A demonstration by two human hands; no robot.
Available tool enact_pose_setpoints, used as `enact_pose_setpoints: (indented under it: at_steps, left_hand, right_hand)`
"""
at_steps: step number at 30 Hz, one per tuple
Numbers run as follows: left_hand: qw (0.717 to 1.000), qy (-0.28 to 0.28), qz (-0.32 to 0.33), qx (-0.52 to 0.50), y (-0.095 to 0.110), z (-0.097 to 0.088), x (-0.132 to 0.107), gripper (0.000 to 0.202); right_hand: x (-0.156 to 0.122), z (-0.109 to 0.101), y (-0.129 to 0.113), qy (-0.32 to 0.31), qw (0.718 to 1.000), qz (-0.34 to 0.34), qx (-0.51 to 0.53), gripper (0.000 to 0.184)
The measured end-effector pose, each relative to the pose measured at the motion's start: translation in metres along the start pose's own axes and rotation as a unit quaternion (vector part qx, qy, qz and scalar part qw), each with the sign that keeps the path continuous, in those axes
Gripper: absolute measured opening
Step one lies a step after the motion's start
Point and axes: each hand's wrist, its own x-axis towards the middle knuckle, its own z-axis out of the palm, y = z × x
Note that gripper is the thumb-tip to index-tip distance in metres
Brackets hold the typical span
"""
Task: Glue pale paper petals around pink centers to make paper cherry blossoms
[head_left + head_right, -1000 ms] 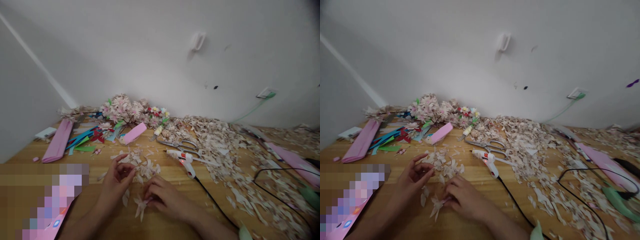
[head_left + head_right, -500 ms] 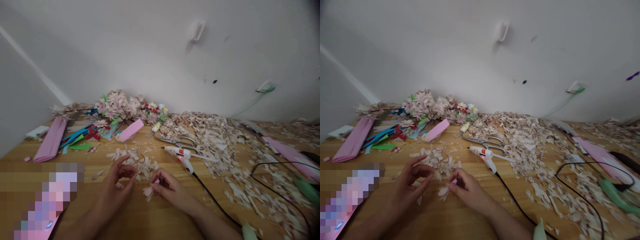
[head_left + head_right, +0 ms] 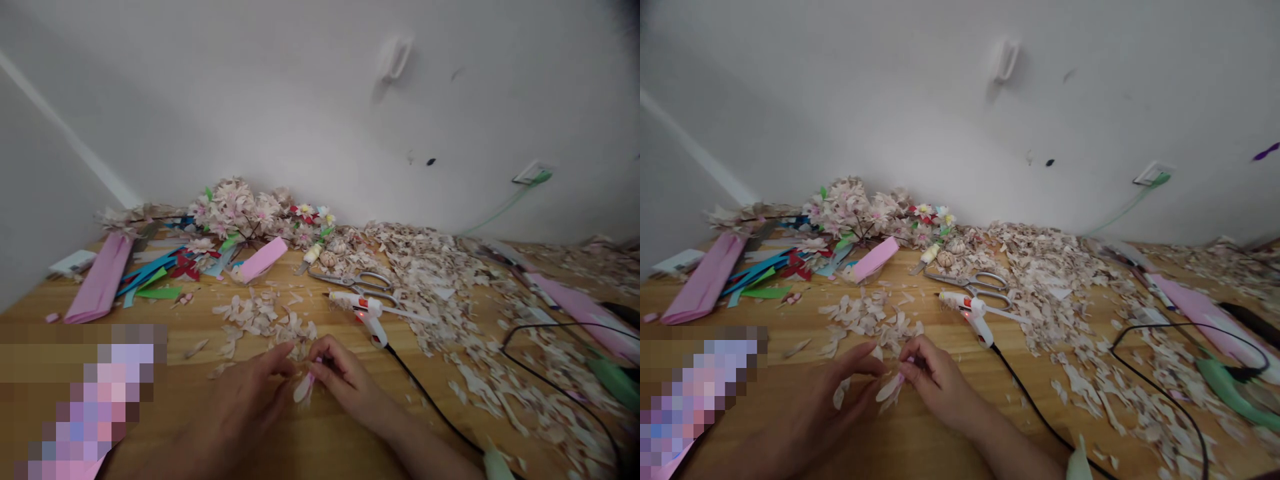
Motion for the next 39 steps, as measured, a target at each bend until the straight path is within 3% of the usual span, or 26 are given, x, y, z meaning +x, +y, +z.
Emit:
enact_pose_setpoints:
  at_steps: [9,19,24,30,39]
  left_hand:
    - [0.999,-0.033,-0.007,0.0,0.003,0.001,-0.002,0.068]
    - [0.996,-0.058,0.06,0.03,0.002,-0.003,-0.001,0.055]
    - [0.994,-0.087,0.051,0.04,0.004,-0.006,-0.002,0.058]
    - [0.995,-0.083,0.018,0.044,0.009,-0.011,-0.002,0.064]
    - [0.993,-0.104,0.018,0.044,0.01,-0.009,-0.003,0.066]
  right_hand:
    - [-0.003,0.001,0.007,-0.015,0.998,-0.006,0.06,0.012]
    - [-0.002,0.001,0.006,-0.017,0.996,-0.005,0.085,0.009]
    - [-0.002,0.001,0.005,-0.014,0.996,-0.013,0.082,0.008]
    - [-0.003,0.001,0.008,-0.001,0.998,-0.028,0.056,0.006]
    - [-0.004,0.002,0.007,0.033,0.999,-0.024,-0.008,0.004]
